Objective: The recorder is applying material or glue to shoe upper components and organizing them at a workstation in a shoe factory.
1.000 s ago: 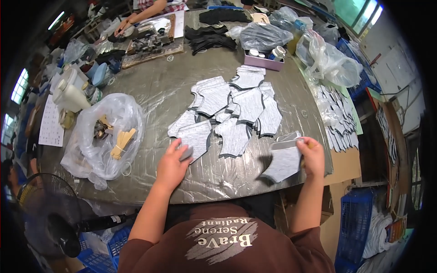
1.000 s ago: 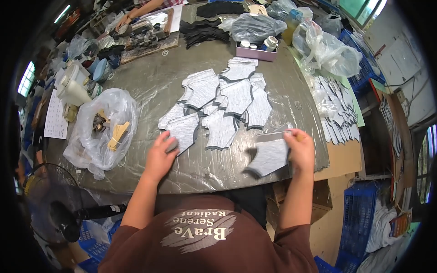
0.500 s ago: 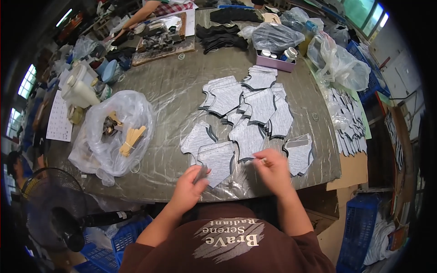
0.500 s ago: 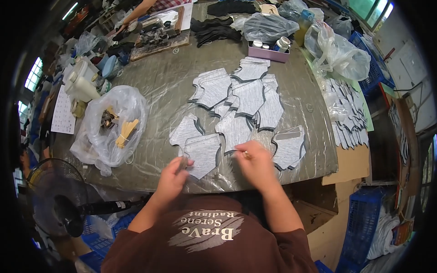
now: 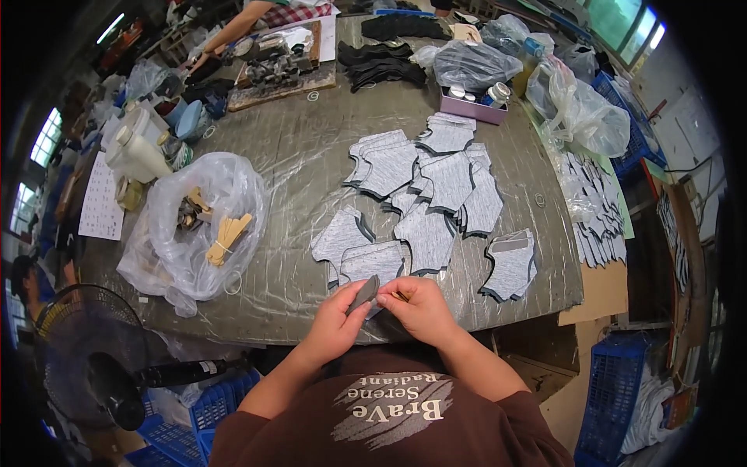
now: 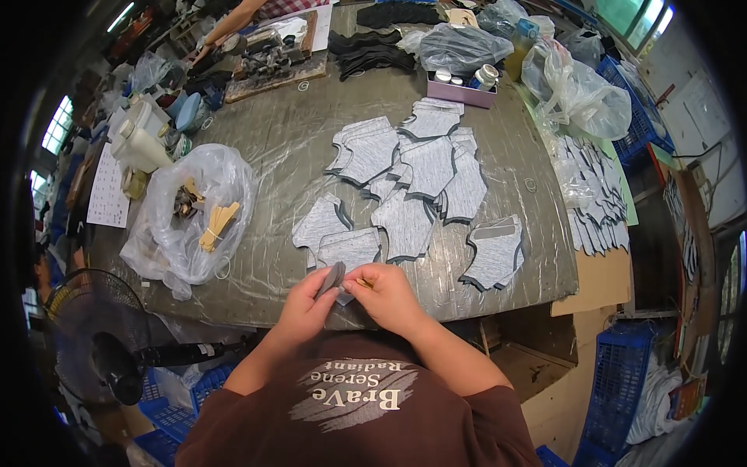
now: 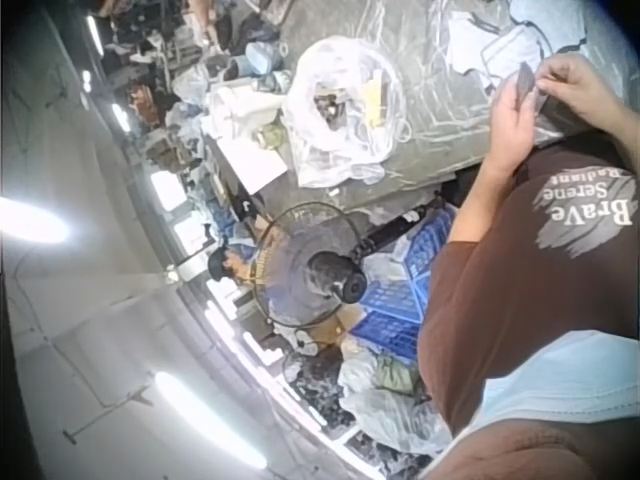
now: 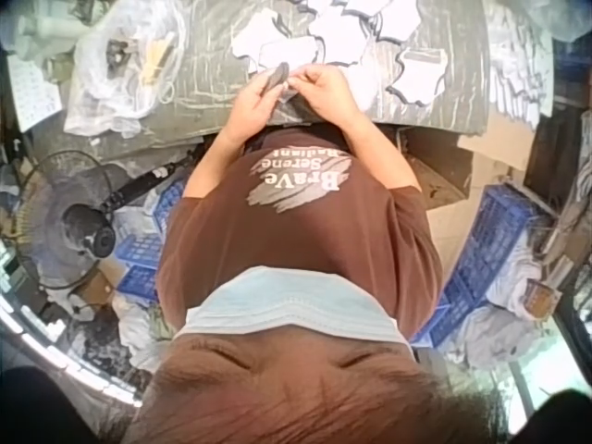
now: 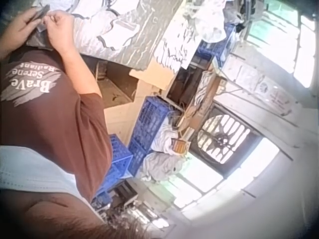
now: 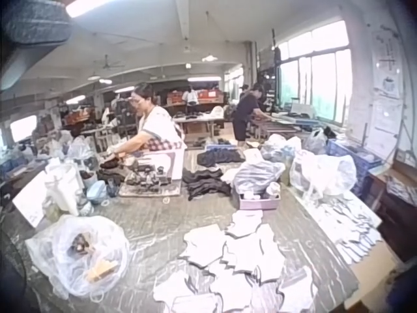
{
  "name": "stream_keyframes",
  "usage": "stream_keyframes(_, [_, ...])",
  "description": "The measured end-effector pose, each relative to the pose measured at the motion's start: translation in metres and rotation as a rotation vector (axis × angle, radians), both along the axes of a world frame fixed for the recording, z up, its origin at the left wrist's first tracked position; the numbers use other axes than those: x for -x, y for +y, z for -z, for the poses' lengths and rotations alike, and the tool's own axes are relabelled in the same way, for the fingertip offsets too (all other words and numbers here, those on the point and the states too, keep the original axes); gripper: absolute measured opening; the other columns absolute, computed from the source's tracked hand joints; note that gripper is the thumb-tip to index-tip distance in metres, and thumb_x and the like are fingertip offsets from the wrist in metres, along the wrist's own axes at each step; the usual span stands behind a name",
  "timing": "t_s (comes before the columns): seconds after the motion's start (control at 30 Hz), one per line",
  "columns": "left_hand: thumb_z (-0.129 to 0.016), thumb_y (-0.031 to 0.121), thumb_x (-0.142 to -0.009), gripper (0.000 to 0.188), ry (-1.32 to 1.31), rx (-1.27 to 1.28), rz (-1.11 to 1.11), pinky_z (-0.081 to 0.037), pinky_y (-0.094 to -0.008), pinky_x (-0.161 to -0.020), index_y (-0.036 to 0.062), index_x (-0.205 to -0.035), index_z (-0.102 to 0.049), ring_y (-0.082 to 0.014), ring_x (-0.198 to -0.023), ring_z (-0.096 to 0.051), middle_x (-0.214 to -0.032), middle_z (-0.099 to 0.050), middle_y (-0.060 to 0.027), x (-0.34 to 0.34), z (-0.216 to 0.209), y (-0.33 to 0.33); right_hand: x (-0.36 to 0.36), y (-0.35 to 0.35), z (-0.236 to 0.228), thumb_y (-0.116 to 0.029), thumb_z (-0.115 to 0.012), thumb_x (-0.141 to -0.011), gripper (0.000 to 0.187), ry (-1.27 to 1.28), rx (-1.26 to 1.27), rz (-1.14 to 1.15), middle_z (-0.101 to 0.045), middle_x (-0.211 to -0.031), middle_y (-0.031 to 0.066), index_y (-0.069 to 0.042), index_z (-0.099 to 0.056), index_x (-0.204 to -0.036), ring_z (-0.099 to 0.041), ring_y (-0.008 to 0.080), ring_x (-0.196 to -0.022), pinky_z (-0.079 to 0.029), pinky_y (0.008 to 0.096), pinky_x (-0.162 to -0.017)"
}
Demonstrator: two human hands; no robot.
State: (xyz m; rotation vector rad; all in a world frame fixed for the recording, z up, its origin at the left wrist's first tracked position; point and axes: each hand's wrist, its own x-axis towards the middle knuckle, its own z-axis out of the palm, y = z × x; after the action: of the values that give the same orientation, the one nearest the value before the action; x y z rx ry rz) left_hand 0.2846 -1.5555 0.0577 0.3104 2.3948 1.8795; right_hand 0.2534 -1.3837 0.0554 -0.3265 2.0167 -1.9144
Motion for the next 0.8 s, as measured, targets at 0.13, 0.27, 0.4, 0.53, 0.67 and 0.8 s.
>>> stream_keyframes(0.13, [-0.051,0.003,-0.084,0.028,0.032,0.08,0.026,-0.042,-0.0284,-0.081,-0.0021,-0.111,-0.053,-0.0157,-0.092,-0.054,-0.097,-0.058,-0.0091,0.001,-0.004,0.002,-0.001,0.001,0.008,-0.009,-0.061,-0.08,0.012,-0.008,0.029,0.009,-0.063,-0.072,0.0074,0.003,-0.063,-0.083,-0.056,0.0104,-0.065,-0.044,0.0243,-0.06])
stream_keyframes(0.27, [-0.05,0.004,-0.085,0.027,-0.008,-0.02,0.058,-0.043,-0.0272,-0.075,-0.0014,-0.112,-0.053,-0.0135,-0.084,-0.053,-0.091,-0.058,-0.0071,0.001,0.003,0.002,0.0,0.001,0.003,-0.009,-0.061,-0.08,0.011,-0.06,0.05,0.006,-0.063,-0.072,0.0047,0.002,-0.064,-0.081,-0.054,0.0088,-0.065,-0.043,0.0225,-0.059])
stream_keyframes(0.4, [-0.049,0.008,-0.088,0.027,-0.354,-0.268,0.079,-0.042,-0.0228,-0.067,-0.0004,-0.114,-0.052,-0.0103,-0.075,-0.051,-0.091,-0.056,-0.0044,-0.004,0.01,-0.001,0.003,0.003,-0.004,-0.008,-0.062,-0.08,0.008,-0.398,0.252,-0.011,-0.061,-0.072,0.0032,0.0,-0.064,-0.082,-0.053,0.007,-0.063,-0.04,0.0193,-0.053])
stream_keyframes(0.53, [-0.045,0.011,-0.091,0.027,-0.489,-0.571,0.065,-0.038,-0.0188,-0.059,0.0004,-0.116,-0.049,-0.0055,-0.065,-0.043,-0.082,-0.051,0.0011,-0.006,0.018,0.004,0.001,0.001,0.001,-0.005,-0.059,-0.081,0.004,-0.566,0.42,0.019,-0.056,-0.069,0.001,-0.002,-0.058,-0.084,-0.047,0.0047,-0.055,-0.035,0.0178,-0.046])
stream_keyframes(0.67, [-0.044,0.012,-0.093,0.028,-0.489,-0.832,-0.11,-0.036,-0.0185,-0.056,0.0006,-0.118,-0.045,-0.0049,-0.062,-0.04,-0.076,-0.047,0.0036,0.004,0.026,0.001,0.001,0.002,0.006,-0.007,-0.052,-0.086,0.003,-0.635,0.739,0.034,-0.048,-0.065,-0.0028,-0.005,-0.051,-0.084,-0.037,0.0031,-0.05,-0.028,0.0177,-0.044])
stream_keyframes(0.8, [-0.062,0.004,-0.08,0.022,-0.166,-0.246,-0.061,-0.037,-0.0197,-0.055,0.0017,-0.101,-0.055,-0.0062,-0.061,-0.044,-0.073,-0.046,0.0031,0.009,0.007,-0.007,-0.004,0.0,0.018,-0.012,-0.044,-0.09,0.007,-0.585,0.558,-0.087,-0.038,-0.063,-0.0048,-0.01,-0.046,-0.084,-0.03,0.0037,-0.05,-0.023,0.0182,-0.044])
